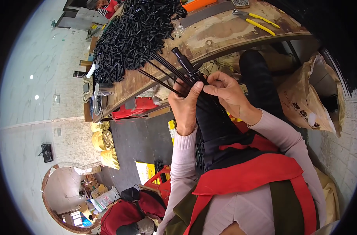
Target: Assembling black cable or hose bundles at a factory workbench using nippers and jigs.
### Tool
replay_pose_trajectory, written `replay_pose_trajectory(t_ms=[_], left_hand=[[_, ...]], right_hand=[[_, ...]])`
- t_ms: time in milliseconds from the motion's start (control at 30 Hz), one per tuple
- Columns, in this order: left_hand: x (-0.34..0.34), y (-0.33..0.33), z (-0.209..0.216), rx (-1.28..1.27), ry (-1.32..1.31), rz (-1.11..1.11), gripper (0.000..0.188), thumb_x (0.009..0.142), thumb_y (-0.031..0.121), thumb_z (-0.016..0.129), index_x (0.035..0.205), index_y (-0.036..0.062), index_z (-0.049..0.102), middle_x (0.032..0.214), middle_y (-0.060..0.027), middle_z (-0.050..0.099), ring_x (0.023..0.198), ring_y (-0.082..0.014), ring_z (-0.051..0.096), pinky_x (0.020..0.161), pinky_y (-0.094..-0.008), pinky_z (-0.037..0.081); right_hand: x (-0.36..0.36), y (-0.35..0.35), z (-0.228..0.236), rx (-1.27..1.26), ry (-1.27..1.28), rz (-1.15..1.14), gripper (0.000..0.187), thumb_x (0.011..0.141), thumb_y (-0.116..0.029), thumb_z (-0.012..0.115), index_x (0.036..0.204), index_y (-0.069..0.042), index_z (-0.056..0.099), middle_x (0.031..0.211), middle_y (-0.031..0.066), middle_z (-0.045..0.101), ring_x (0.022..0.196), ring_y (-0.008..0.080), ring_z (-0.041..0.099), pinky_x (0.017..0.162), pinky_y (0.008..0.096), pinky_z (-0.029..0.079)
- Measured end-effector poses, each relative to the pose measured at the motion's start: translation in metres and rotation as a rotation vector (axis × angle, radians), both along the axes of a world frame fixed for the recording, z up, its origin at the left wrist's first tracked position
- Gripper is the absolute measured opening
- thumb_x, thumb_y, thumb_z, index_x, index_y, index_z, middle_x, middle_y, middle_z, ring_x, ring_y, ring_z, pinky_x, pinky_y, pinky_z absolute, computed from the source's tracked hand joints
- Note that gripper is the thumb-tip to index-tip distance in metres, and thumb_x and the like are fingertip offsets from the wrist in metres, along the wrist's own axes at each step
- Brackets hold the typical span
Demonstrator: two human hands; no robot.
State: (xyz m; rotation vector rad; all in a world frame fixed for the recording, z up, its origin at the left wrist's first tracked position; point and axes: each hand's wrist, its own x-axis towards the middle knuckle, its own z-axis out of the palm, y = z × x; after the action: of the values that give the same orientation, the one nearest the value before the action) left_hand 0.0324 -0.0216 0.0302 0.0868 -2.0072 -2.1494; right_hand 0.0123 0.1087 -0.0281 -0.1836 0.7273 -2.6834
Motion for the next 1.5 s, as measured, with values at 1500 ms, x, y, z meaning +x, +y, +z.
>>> replay_pose_trajectory(t_ms=[1500], left_hand=[[-0.002,0.021,-0.006,-0.050,-0.036,0.053,0.022,0.088,0.000,0.068,0.108,-0.0084,0.065,0.106,-0.0149,0.070,0.099,-0.0178,0.066,0.092,-0.0307,0.051]], right_hand=[[0.006,0.005,-0.017,-0.022,-0.084,0.039,0.009,0.092,-0.003,0.064,0.101,-0.004,0.067,0.102,0.0030,0.066,0.098,0.0097,0.060,0.090,0.0245,0.046]])
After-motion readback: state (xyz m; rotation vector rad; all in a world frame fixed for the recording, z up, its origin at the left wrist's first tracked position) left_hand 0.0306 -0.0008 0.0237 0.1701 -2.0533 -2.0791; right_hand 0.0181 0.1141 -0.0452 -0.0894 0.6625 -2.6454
